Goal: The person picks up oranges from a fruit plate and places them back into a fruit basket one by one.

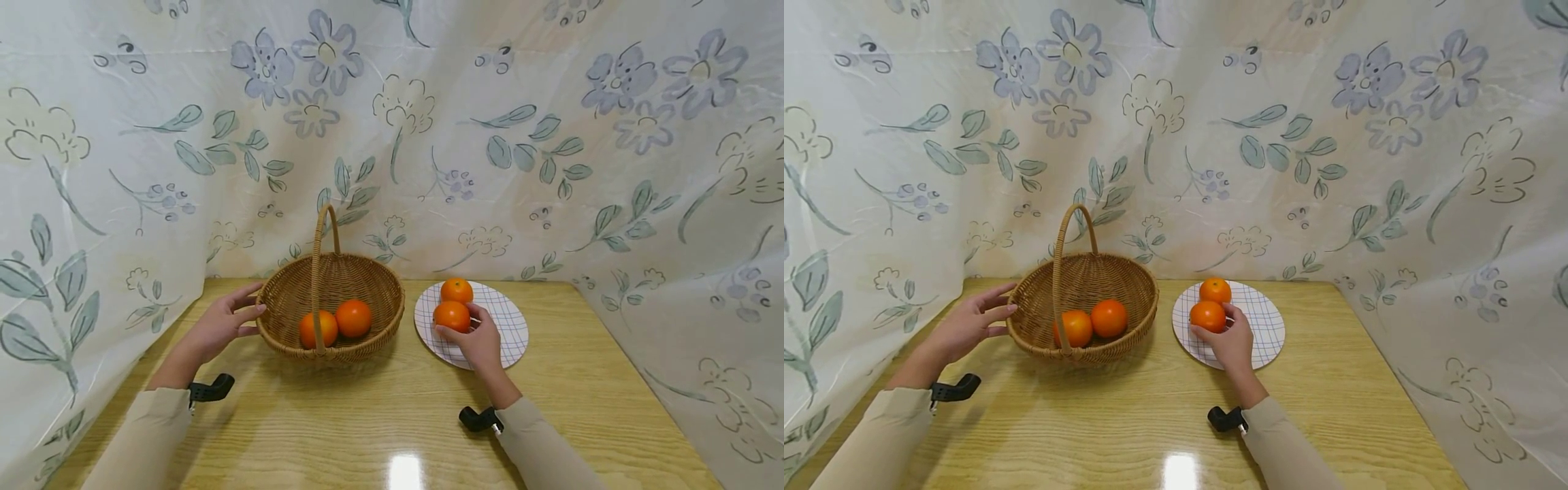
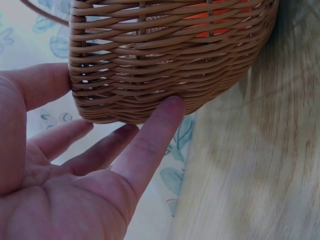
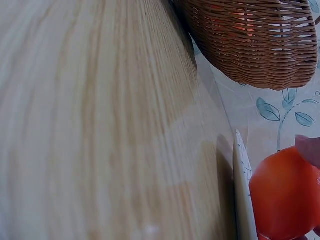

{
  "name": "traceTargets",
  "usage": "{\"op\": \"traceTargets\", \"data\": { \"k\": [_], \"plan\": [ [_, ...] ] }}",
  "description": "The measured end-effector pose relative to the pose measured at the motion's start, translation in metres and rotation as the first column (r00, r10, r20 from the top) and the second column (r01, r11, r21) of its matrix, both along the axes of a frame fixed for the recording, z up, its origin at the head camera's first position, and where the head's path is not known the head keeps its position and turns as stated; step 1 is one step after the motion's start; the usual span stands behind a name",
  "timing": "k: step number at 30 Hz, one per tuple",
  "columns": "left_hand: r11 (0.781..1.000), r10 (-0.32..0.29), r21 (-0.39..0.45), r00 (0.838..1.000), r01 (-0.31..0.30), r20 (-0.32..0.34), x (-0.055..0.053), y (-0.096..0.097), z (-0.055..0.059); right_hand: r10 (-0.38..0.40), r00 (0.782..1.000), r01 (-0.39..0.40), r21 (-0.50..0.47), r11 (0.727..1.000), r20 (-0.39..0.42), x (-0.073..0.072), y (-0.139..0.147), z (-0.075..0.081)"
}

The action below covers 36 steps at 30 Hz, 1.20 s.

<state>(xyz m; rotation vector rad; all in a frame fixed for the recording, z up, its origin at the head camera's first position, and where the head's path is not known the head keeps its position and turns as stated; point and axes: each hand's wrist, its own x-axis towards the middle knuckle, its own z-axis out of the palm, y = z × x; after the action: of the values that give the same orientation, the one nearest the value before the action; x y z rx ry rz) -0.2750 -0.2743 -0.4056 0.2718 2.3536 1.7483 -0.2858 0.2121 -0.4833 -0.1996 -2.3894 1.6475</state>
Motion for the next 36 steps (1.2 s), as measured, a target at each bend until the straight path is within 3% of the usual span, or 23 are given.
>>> {"op": "traceTargets", "data": {
  "k": [25, 36],
  "plan": [
    [1.0, -0.011, -0.014, 1.0, 0.011, -0.009, -0.003, -0.001, 0.0, 0.016, 0.999, -0.015, -0.01, 1.0, 0.04, 0.003, 0.004, 0.006],
    [1.0, -0.016, -0.018, 1.0, 0.016, -0.006, -0.004, -0.003, -0.002, 0.02, 0.997, -0.023, 0.046, 0.999, 0.072, 0.008, 0.008, 0.01]
  ]
}}
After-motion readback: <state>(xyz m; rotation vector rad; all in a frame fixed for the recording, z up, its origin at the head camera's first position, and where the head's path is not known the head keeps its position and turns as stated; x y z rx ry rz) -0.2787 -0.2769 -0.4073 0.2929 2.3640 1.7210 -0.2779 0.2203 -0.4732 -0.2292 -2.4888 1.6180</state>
